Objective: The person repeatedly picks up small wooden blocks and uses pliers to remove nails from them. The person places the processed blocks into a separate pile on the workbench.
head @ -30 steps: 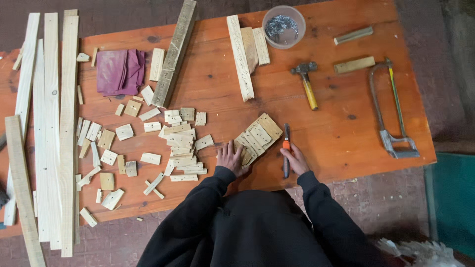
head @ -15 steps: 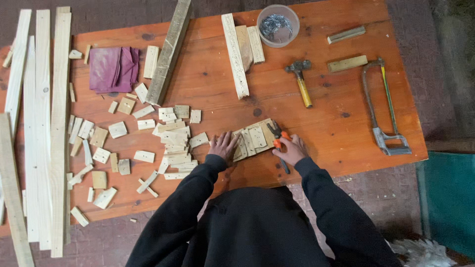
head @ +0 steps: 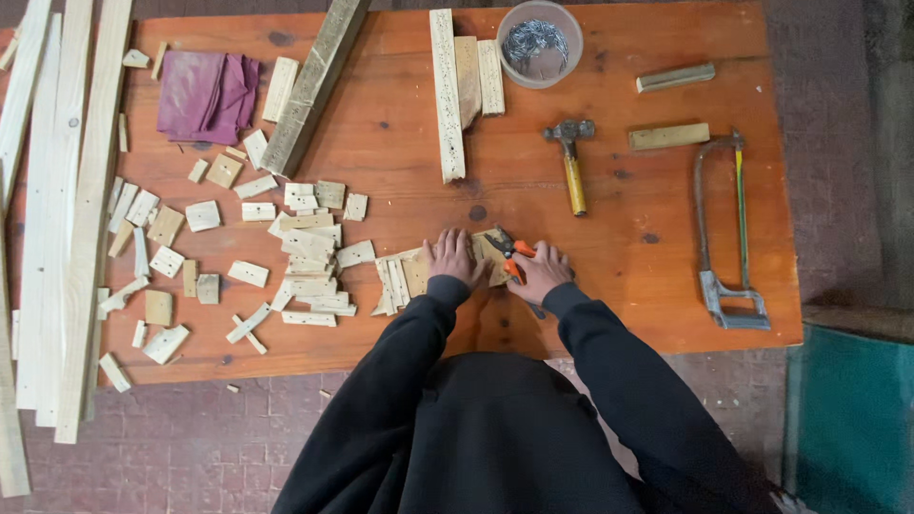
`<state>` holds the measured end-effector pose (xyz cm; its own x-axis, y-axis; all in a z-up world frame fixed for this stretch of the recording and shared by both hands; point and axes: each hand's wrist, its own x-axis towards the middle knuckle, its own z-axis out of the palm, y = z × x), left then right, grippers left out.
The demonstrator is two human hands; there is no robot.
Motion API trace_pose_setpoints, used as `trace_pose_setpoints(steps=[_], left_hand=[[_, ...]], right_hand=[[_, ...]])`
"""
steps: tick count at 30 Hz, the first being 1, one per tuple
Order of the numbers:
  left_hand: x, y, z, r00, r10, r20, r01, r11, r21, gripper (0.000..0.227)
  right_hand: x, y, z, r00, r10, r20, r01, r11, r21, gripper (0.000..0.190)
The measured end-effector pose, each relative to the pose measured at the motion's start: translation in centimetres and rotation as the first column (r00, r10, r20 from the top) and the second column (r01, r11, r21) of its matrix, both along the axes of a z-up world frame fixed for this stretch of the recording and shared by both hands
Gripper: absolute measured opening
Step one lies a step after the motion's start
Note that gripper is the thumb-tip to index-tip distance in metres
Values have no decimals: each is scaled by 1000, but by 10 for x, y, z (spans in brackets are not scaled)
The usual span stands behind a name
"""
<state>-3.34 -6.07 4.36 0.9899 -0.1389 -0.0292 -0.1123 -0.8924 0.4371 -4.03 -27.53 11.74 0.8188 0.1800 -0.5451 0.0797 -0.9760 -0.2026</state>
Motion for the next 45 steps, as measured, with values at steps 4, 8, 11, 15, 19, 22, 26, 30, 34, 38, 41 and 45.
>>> trace_pose_setpoints(steps=[4, 8, 11, 15, 19, 22, 26, 30, 34, 38, 41, 45], left_hand=[[1, -11, 5, 990, 80, -114, -72, 994, 77, 92], [2, -15, 13, 971, 100, -217, -74, 989, 126, 96], [9, -22, 17, 945, 138, -295, -94, 983, 156, 92], [11, -22, 24, 934, 147, -325, -89, 978, 186, 90], [11, -20, 22, 919, 146, -366, -99, 985, 144, 90], [13, -17, 23, 905, 118, -409, -84, 991, 101, 90], [13, -20, 25, 897, 117, -427, -76, 991, 113, 91], [12, -20, 30, 900, 126, -418, -88, 990, 110, 90], [9, -18, 39, 904, 105, -415, -74, 993, 89, 89], [7, -20, 22, 916, 117, -385, -73, 989, 125, 93], [8, -21, 22, 923, 136, -360, -102, 989, 111, 96], [9, -20, 22, 912, 125, -390, -94, 991, 98, 98]], right_hand=[[9, 4, 11, 998, 56, -7, -56, 998, -30, 50], [13, 1, 2, 994, 96, -48, -98, 994, -47, 49], [18, 1, 9, 990, 124, -70, -128, 990, -62, 49], [18, 0, 4, 985, 122, -124, -124, 992, -10, 48], [7, -9, -19, 992, 108, 71, -118, 983, 143, 46], [0, -9, -7, 987, 23, 158, -63, 965, 253, 44], [-1, -3, 14, 986, -165, 11, 151, 927, 343, 68], [1, 0, 11, 998, -39, 45, 31, 987, 155, 78], [-5, 5, 23, 995, -88, -49, 89, 996, 10, 87], [-9, 7, 15, 991, -133, 4, 133, 991, 2, 82], [-10, 4, 1, 987, -161, -10, 161, 987, 4, 73], [-12, 5, 0, 987, -161, 15, 161, 987, -1, 69]])
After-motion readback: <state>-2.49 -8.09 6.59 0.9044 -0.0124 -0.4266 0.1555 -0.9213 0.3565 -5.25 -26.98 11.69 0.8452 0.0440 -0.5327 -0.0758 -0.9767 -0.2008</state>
